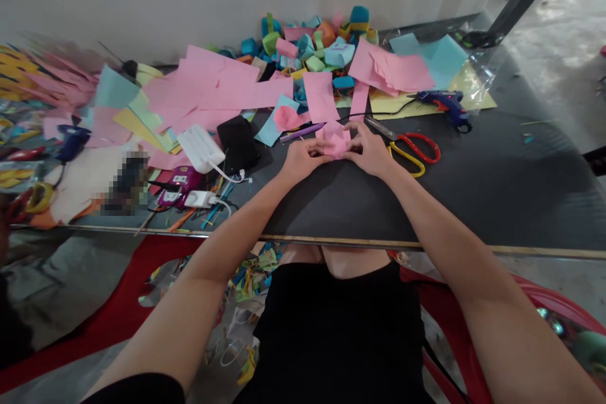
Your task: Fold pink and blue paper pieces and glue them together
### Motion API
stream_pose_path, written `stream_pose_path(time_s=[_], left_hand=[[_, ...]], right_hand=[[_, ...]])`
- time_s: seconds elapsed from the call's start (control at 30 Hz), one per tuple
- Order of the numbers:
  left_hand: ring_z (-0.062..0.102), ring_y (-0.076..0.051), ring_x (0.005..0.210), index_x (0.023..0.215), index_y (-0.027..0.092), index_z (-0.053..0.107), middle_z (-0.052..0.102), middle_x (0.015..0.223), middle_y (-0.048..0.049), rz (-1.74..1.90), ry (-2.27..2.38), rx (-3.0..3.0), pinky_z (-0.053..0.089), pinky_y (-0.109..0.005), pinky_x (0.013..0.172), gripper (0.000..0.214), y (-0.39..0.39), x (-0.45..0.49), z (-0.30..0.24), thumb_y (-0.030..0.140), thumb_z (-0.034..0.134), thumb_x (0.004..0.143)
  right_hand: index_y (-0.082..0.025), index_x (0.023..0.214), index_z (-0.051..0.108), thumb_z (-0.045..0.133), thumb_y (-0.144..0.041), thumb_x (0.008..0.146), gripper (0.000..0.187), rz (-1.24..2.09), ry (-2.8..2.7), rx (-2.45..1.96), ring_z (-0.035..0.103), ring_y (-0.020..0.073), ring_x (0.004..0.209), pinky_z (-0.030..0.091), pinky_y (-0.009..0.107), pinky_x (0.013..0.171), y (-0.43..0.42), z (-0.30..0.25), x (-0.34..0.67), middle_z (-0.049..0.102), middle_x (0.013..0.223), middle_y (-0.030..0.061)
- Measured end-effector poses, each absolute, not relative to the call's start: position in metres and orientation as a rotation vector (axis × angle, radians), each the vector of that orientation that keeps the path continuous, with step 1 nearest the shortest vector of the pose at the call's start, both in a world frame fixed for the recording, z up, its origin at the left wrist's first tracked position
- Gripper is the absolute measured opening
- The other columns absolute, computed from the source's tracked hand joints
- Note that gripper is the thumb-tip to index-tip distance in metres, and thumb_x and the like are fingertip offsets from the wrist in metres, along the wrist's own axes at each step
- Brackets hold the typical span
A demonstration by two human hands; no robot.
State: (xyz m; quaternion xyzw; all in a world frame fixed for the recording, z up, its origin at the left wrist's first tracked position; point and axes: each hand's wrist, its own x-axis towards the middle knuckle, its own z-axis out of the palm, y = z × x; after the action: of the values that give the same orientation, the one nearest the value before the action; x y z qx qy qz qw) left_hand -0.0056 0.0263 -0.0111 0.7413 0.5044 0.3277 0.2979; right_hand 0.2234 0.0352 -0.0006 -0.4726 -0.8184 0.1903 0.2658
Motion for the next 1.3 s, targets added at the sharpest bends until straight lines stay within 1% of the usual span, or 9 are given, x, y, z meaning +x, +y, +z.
stream_pose_path(time_s=[0.1,0.2,0.3,0.4,0.53,0.7,0.9,1.1,1.3], left_hand=[[0.074,-0.017,0.084,0.115,0.021,0.082,0.083,0.098,-0.0077,0.826,1.434,2.070,0.057,-0.030,0.077,0.026,0.025,-0.005,-0.009,0.028,0.083,0.090],[0.070,-0.019,0.090,0.115,0.025,0.083,0.082,0.098,-0.0070,0.750,1.588,2.222,0.055,-0.032,0.079,0.025,0.021,-0.004,-0.004,0.037,0.080,0.093],[0.066,-0.022,0.097,0.111,0.028,0.084,0.082,0.101,-0.0053,0.770,1.582,2.304,0.053,-0.034,0.084,0.020,0.018,-0.002,-0.002,0.036,0.079,0.094],[0.063,-0.023,0.100,0.107,0.029,0.085,0.083,0.106,-0.0041,0.829,1.534,2.310,0.051,-0.037,0.089,0.015,0.018,-0.001,-0.003,0.033,0.079,0.094],[0.063,-0.024,0.101,0.106,0.027,0.084,0.083,0.105,-0.0039,0.826,1.538,2.341,0.051,-0.039,0.092,0.015,0.019,0.001,-0.005,0.034,0.077,0.096],[0.063,-0.025,0.108,0.107,0.024,0.083,0.081,0.104,-0.0066,0.817,1.552,2.437,0.054,-0.040,0.095,0.019,0.019,0.000,-0.010,0.037,0.075,0.097],[0.059,-0.029,0.129,0.105,0.025,0.084,0.073,0.133,-0.0092,0.914,1.580,2.582,0.052,-0.049,0.111,0.015,0.020,-0.001,-0.018,0.033,0.078,0.094],[0.063,-0.028,0.125,0.090,0.021,0.082,0.075,0.130,-0.0095,0.885,1.409,2.739,0.056,-0.048,0.108,0.019,0.027,-0.006,-0.017,0.034,0.071,0.099],[0.065,-0.028,0.126,0.097,0.018,0.080,0.075,0.133,-0.0104,0.898,1.311,2.872,0.057,-0.045,0.106,0.023,0.031,-0.008,-0.016,0.038,0.068,0.101]], right_hand=[[-0.019,0.137,0.058,0.070,-0.032,0.094,0.046,0.529,-2.185,-1.285,0.070,0.0224,0.082,0.056,0.039,0.081,0.033,0.000,0.222,0.077,0.102,0.0087],[-0.020,0.124,0.070,0.074,-0.030,0.092,0.034,0.516,-2.190,-1.248,0.070,0.0227,0.086,0.055,0.038,0.080,0.033,-0.001,0.221,0.079,0.097,0.0072],[-0.023,0.108,0.080,0.080,-0.030,0.088,0.021,0.423,-2.210,-1.197,0.071,0.0257,0.093,0.055,0.040,0.083,0.033,-0.003,0.219,0.080,0.098,0.0080],[-0.025,0.105,0.084,0.081,-0.033,0.090,0.017,0.348,-2.170,-1.160,0.070,0.0275,0.094,0.054,0.046,0.089,0.034,-0.007,0.216,0.081,0.098,0.0080],[-0.028,0.101,0.085,0.079,-0.038,0.092,0.014,0.216,-2.121,-1.154,0.069,0.0303,0.104,0.052,0.051,0.097,0.035,-0.012,0.215,0.080,0.108,0.0087],[-0.026,0.100,0.085,0.073,-0.038,0.097,0.017,0.176,-2.199,-1.098,0.070,0.0278,0.098,0.053,0.047,0.092,0.037,-0.017,0.217,0.083,0.105,0.0080],[-0.028,0.106,0.085,0.069,-0.037,0.100,0.019,0.159,-2.236,-1.097,0.071,0.0264,0.098,0.055,0.043,0.089,0.037,-0.019,0.218,0.085,0.105,0.0049],[-0.032,0.104,0.087,0.068,-0.042,0.101,0.023,0.160,-2.321,-1.147,0.069,0.0267,0.095,0.053,0.041,0.083,0.042,-0.010,0.224,0.083,0.093,0.0065],[-0.031,0.101,0.087,0.059,-0.047,0.105,0.032,0.110,-2.395,-1.100,0.066,0.0263,0.095,0.047,0.043,0.085,0.047,-0.006,0.227,0.081,0.094,0.0081]])
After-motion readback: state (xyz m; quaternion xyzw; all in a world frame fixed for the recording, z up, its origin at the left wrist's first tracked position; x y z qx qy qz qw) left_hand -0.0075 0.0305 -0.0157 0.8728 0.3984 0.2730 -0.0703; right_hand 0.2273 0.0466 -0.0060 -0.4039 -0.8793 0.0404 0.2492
